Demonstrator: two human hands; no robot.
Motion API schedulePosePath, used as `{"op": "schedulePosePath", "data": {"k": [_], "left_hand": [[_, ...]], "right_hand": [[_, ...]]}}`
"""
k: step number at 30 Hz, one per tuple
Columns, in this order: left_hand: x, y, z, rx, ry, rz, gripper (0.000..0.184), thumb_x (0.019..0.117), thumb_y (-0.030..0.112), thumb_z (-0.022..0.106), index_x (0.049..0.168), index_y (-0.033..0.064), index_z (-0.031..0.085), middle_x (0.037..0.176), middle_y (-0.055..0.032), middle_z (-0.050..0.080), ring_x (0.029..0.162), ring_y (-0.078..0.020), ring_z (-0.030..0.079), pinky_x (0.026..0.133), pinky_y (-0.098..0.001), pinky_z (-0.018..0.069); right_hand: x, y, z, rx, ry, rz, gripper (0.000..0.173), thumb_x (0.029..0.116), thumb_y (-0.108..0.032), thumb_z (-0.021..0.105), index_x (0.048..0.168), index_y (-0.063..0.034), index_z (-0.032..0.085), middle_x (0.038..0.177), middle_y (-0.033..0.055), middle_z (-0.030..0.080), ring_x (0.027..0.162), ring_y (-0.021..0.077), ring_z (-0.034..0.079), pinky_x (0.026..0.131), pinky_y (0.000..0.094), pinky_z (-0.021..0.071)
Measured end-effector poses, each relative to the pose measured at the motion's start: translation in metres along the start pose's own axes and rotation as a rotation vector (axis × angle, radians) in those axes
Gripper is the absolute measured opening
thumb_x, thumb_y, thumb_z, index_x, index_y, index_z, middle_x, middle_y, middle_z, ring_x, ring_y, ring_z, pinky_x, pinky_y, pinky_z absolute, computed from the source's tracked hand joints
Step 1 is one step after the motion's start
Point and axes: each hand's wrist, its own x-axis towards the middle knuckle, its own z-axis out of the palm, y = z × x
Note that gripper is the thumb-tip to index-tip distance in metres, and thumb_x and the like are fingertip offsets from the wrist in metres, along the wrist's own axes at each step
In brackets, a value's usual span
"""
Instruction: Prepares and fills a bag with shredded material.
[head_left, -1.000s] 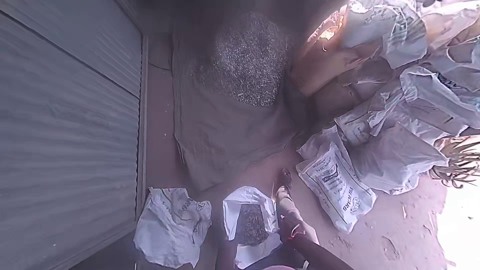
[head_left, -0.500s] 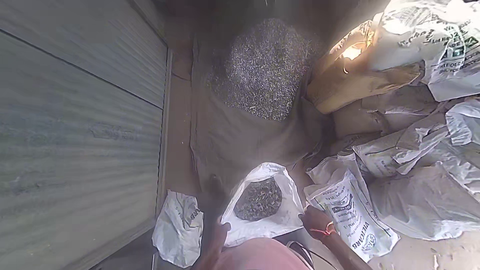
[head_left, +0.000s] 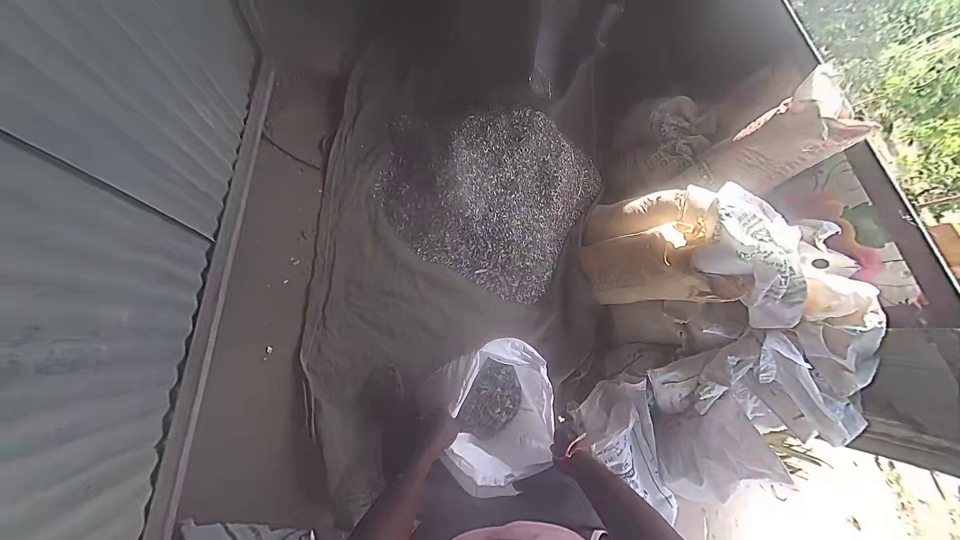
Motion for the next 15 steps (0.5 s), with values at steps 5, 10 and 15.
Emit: {"op": "schedulePosePath", "data": {"k": [5, 10, 15], "left_hand": [[0.0, -0.006, -0.009, 0.012, -0.011, -0.081, 0.05, 0.0939, 0.021, 0.066, 0.141, 0.0046, 0.058, 0.132, -0.0221, 0.065, 0.125, -0.0362, 0.062, 0.106, -0.0566, 0.0486], [0.038, 0.062, -0.046, -0.1, 0.085, -0.116, 0.049, 0.095, 0.015, 0.068, 0.14, -0.001, 0.057, 0.136, -0.0267, 0.061, 0.129, -0.0391, 0.059, 0.108, -0.0578, 0.0461], [0.097, 0.148, -0.078, 0.068, 0.173, -0.258, 0.049, 0.0956, 0.018, 0.066, 0.142, 0.0026, 0.057, 0.136, -0.0254, 0.062, 0.129, -0.0397, 0.059, 0.108, -0.0595, 0.0465]], "right_hand": [[0.016, -0.018, -0.008, 0.239, 0.111, 0.054, 0.059, 0.0972, -0.025, 0.066, 0.148, 0.0017, 0.051, 0.153, 0.0228, 0.05, 0.145, 0.0364, 0.044, 0.121, 0.0526, 0.0326], [0.052, 0.006, -0.098, 0.096, -0.104, -0.128, 0.057, 0.0989, -0.045, 0.06, 0.129, 0.0029, 0.065, 0.142, 0.0229, 0.059, 0.138, 0.0383, 0.051, 0.119, 0.0618, 0.0283], [0.138, 0.054, -0.172, 0.296, -0.166, -0.284, 0.057, 0.1029, -0.05, 0.05, 0.123, 0.0, 0.068, 0.133, 0.0224, 0.065, 0.129, 0.039, 0.059, 0.107, 0.0633, 0.0431]]}}
